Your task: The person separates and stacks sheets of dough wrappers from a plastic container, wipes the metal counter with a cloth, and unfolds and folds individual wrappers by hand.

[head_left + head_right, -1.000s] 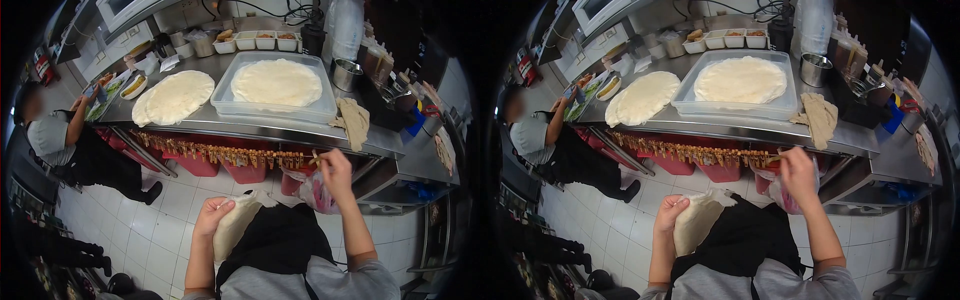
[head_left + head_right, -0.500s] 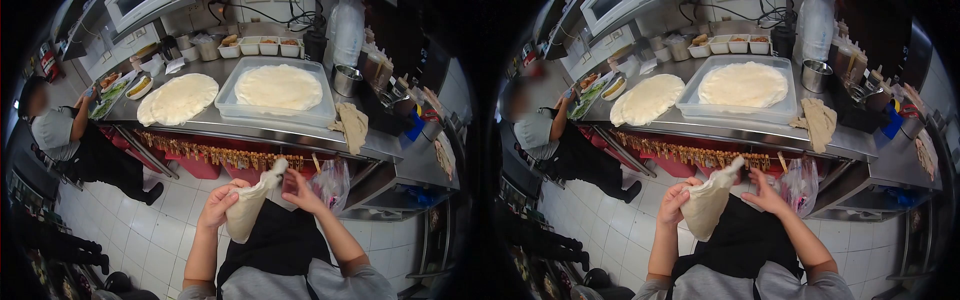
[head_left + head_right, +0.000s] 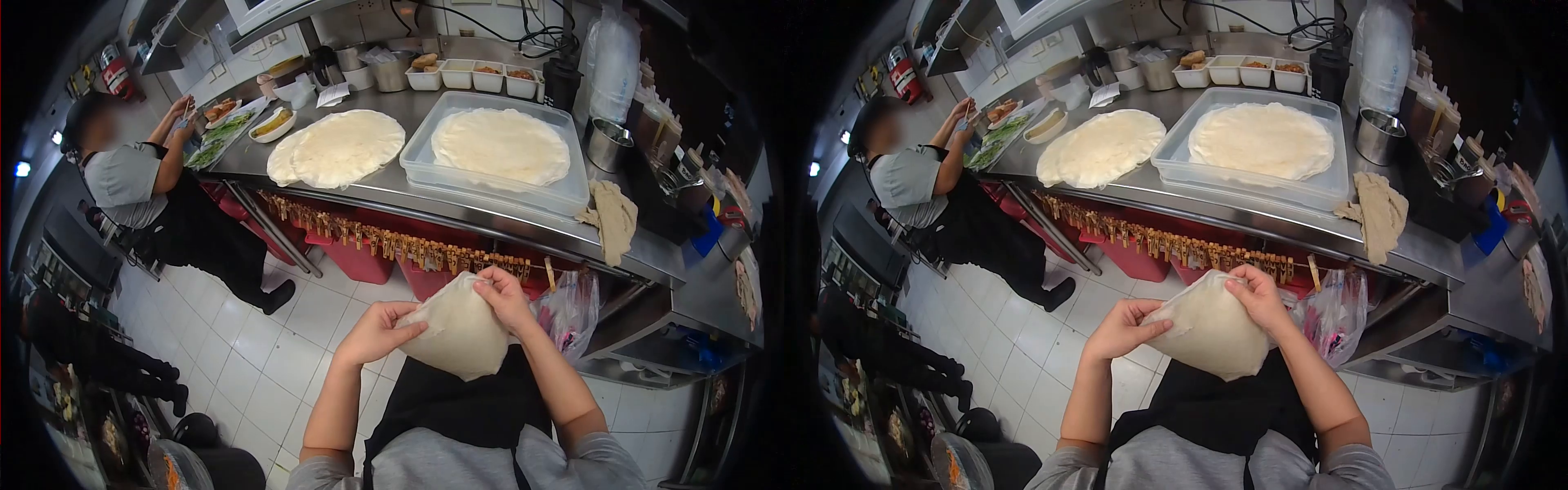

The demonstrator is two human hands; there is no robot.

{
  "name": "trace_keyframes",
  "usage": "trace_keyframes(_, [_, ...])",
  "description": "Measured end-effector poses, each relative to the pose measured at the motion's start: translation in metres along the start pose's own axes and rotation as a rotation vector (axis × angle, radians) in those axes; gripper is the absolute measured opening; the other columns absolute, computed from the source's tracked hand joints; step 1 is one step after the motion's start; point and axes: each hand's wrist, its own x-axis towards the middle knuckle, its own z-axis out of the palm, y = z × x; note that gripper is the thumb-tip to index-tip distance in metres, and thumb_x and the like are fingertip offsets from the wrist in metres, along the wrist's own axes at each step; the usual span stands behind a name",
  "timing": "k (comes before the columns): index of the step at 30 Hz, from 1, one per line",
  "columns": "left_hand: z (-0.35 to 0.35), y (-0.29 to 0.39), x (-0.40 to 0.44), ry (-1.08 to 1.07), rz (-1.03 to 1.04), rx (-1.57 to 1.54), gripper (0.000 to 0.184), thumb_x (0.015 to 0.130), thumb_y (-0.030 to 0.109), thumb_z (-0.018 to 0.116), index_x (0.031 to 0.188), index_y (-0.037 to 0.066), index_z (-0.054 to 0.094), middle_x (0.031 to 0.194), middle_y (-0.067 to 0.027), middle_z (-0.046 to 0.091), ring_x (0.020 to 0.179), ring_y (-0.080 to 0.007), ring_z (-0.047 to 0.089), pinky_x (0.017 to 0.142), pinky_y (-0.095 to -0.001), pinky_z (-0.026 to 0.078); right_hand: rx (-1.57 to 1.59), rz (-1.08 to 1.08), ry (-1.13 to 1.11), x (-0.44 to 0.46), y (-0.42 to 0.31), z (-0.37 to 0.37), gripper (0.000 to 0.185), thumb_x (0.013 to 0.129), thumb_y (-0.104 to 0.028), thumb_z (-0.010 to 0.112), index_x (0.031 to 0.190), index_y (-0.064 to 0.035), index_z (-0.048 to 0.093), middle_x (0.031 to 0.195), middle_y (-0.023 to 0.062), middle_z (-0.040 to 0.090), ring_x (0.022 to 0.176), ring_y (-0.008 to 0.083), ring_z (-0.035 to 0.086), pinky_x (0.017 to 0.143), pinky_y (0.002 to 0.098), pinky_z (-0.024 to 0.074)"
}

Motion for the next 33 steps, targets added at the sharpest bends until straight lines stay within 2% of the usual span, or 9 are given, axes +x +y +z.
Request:
trace_keyframes(5, [0.003, -0.002, 0.002, -0.045, 0.008, -0.162, 0.040, 0.093, 0.000, 0.049, 0.132, -0.005, 0.045, 0.116, -0.0088, 0.061, 0.101, -0.0118, 0.059, 0.091, -0.0272, 0.047, -0.379, -0.212, 0.110, 0.019, 0.003, -0.004, 0.019, 0.086, -0.019, 0.066, 0.095, -0.0037, 0.059, 0.081, 0.0003, 0.058, 0.077, 0.0084, 0.054, 0.070, 0.0260, 0.0446])
trace_keyframes(8, [0.005, -0.012, 0.009, -0.023, 0.012, -0.253, 0.044, 0.095, 0.000, 0.043, 0.138, -0.007, 0.035, 0.124, -0.0112, 0.056, 0.109, -0.0134, 0.056, 0.094, -0.0273, 0.044, -1.158, -0.753, 0.427, 0.023, -0.015, 0.016, 0.021, 0.084, -0.020, 0.068, 0.094, -0.0045, 0.058, 0.081, 0.0053, 0.055, 0.074, 0.0165, 0.055, 0.068, 0.0290, 0.0450])
trace_keyframes(9, [0.005, -0.016, 0.013, -0.003, 0.020, -0.282, 0.045, 0.095, 0.000, 0.041, 0.139, -0.007, 0.032, 0.127, -0.0121, 0.054, 0.111, -0.0141, 0.055, 0.095, -0.0272, 0.043, -1.053, -0.755, 0.402, 0.019, -0.021, 0.026, 0.023, 0.079, -0.018, 0.071, 0.091, -0.0047, 0.056, 0.081, 0.0097, 0.051, 0.074, 0.0249, 0.053, 0.067, 0.0326, 0.0446])
trace_keyframes(12, [0.010, -0.031, 0.023, 0.132, 0.051, -0.223, 0.047, 0.096, 0.000, 0.038, 0.141, -0.008, 0.026, 0.133, -0.0146, 0.049, 0.116, -0.0162, 0.052, 0.099, -0.0273, 0.040, -0.642, -0.478, 0.070, -0.001, -0.026, 0.058, 0.023, 0.079, -0.015, 0.070, 0.087, -0.0026, 0.053, 0.081, 0.0090, 0.050, 0.071, 0.0214, 0.052, 0.067, 0.0291, 0.0438])
trace_keyframes(18, [0.015, -0.054, 0.031, 0.227, 0.100, -0.139, 0.047, 0.096, 0.001, 0.039, 0.142, -0.004, 0.028, 0.123, -0.0133, 0.057, 0.107, -0.0143, 0.057, 0.093, -0.0264, 0.044, -0.687, -0.443, -0.074, 0.004, -0.002, 0.054, 0.023, 0.081, -0.013, 0.069, 0.083, 0.0011, 0.051, 0.078, 0.0061, 0.050, 0.071, 0.0165, 0.052, 0.064, 0.0282, 0.0433])
trace_keyframes(21, [0.009, -0.054, 0.030, 0.250, 0.072, -0.172, 0.047, 0.098, 0.003, 0.038, 0.142, -0.008, 0.025, 0.132, -0.0164, 0.050, 0.115, -0.0176, 0.052, 0.098, -0.0269, 0.039, -0.515, -0.252, -0.034, -0.002, -0.003, 0.050, 0.017, 0.085, -0.012, 0.065, 0.083, -0.0018, 0.052, 0.079, 0.0029, 0.053, 0.070, 0.0109, 0.051, 0.062, 0.0259, 0.0426])
trace_keyframes(27, [0.012, -0.051, 0.031, 0.311, 0.034, -0.322, 0.046, 0.097, 0.002, 0.037, 0.141, -0.007, 0.027, 0.128, -0.0157, 0.053, 0.113, -0.0167, 0.053, 0.097, -0.0260, 0.040, 0.126, 0.058, 0.044, -0.009, 0.027, 0.042, 0.016, 0.090, -0.014, 0.061, 0.080, -0.0054, 0.052, 0.079, -0.0021, 0.056, 0.065, 0.0030, 0.049, 0.058, 0.0220, 0.0400])
trace_keyframes(30, [0.019, -0.052, 0.033, 0.291, 0.071, -0.281, 0.045, 0.096, 0.002, 0.037, 0.140, -0.007, 0.030, 0.127, -0.0156, 0.053, 0.112, -0.0168, 0.053, 0.097, -0.0259, 0.040, 0.186, 0.127, 0.148, -0.009, 0.008, 0.056, 0.019, 0.092, -0.018, 0.060, 0.081, -0.0043, 0.052, 0.077, -0.0020, 0.055, 0.073, 0.0046, 0.051, 0.066, 0.0220, 0.0431])
trace_keyframes(33, [0.029, -0.049, 0.031, 0.287, 0.103, -0.125, 0.044, 0.096, 0.002, 0.038, 0.138, -0.007, 0.033, 0.127, -0.0160, 0.053, 0.113, -0.0171, 0.053, 0.097, -0.0259, 0.039, -0.417, -0.070, 0.141, 0.007, 0.028, 0.052, 0.018, 0.093, -0.019, 0.058, 0.086, -0.0030, 0.055, 0.079, -0.0005, 0.058, 0.076, 0.0056, 0.054, 0.069, 0.0234, 0.0455])
